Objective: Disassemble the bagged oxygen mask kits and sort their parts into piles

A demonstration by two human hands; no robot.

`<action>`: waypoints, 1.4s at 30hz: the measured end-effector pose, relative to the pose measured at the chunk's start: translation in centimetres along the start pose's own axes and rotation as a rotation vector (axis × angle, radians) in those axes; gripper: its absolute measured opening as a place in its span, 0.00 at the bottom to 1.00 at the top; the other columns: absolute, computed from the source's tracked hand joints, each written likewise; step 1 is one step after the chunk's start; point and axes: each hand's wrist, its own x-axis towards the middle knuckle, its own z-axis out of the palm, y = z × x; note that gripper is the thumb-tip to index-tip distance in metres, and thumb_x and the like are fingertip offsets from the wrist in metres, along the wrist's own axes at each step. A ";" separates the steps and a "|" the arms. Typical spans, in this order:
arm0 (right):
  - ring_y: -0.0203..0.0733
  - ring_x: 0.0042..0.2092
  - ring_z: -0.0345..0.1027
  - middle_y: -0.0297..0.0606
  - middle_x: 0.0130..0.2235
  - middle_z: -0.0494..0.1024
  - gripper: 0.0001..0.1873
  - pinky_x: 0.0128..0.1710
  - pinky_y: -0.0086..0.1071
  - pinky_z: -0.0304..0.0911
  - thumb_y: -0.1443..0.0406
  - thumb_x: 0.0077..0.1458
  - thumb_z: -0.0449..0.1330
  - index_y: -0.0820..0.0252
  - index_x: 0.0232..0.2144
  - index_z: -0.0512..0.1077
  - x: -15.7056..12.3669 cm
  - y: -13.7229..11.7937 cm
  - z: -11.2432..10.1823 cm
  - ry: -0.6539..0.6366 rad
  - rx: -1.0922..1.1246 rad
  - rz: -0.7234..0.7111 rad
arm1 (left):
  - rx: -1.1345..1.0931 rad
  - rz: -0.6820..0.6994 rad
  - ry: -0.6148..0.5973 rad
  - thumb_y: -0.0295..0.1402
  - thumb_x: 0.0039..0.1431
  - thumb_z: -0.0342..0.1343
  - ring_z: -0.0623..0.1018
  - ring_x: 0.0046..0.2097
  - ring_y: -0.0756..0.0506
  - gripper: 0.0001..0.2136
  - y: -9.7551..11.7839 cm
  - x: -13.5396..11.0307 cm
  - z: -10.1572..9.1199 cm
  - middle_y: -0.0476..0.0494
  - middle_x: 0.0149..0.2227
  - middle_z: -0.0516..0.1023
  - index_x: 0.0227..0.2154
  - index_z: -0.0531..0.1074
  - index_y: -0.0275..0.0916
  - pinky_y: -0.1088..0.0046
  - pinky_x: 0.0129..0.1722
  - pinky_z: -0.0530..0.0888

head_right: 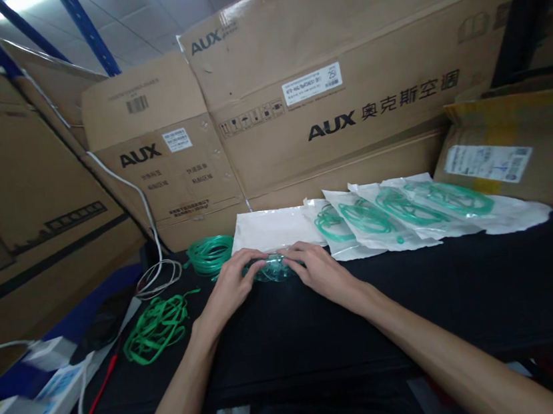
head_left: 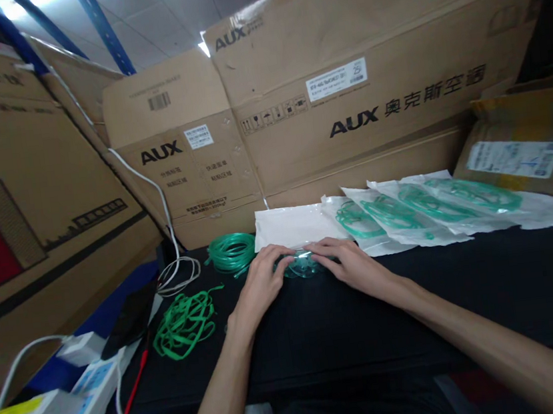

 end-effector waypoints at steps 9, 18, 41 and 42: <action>0.50 0.54 0.72 0.47 0.52 0.78 0.21 0.57 0.46 0.67 0.69 0.66 0.55 0.54 0.59 0.73 0.0 0.2 0.9 0.062 -0.145 0.022 | 0.088 0.043 0.027 0.35 0.71 0.51 0.78 0.49 0.42 0.09 -0.9 0.1 0.5 0.44 0.45 0.79 0.45 0.74 0.41 0.62 0.54 0.72; 0.45 0.55 0.71 0.43 0.52 0.77 0.20 0.57 0.41 0.68 0.68 0.67 0.55 0.49 0.58 0.74 -0.3 -1.0 0.0 0.161 -0.130 -0.067 | 0.124 0.080 0.043 0.38 0.72 0.48 0.77 0.50 0.42 0.10 -1.1 0.3 0.9 0.43 0.46 0.78 0.46 0.73 0.42 0.60 0.55 0.71; 0.56 0.41 0.75 0.55 0.39 0.80 0.11 0.35 0.37 0.62 0.66 0.60 0.59 0.65 0.36 0.81 -6.2 12.7 -20.9 -0.070 -1.150 0.650 | 0.148 0.104 0.206 0.34 0.71 0.51 0.77 0.47 0.42 0.08 -0.5 0.2 0.6 0.43 0.43 0.79 0.42 0.74 0.41 0.61 0.51 0.72; 0.56 0.41 0.76 0.56 0.40 0.80 0.11 0.35 0.38 0.62 0.67 0.60 0.59 0.65 0.36 0.81 -6.1 12.8 -20.7 -0.069 -1.156 0.668 | 0.147 0.105 0.204 0.34 0.71 0.50 0.77 0.47 0.42 0.08 -0.5 0.2 0.6 0.43 0.43 0.79 0.42 0.74 0.41 0.61 0.51 0.72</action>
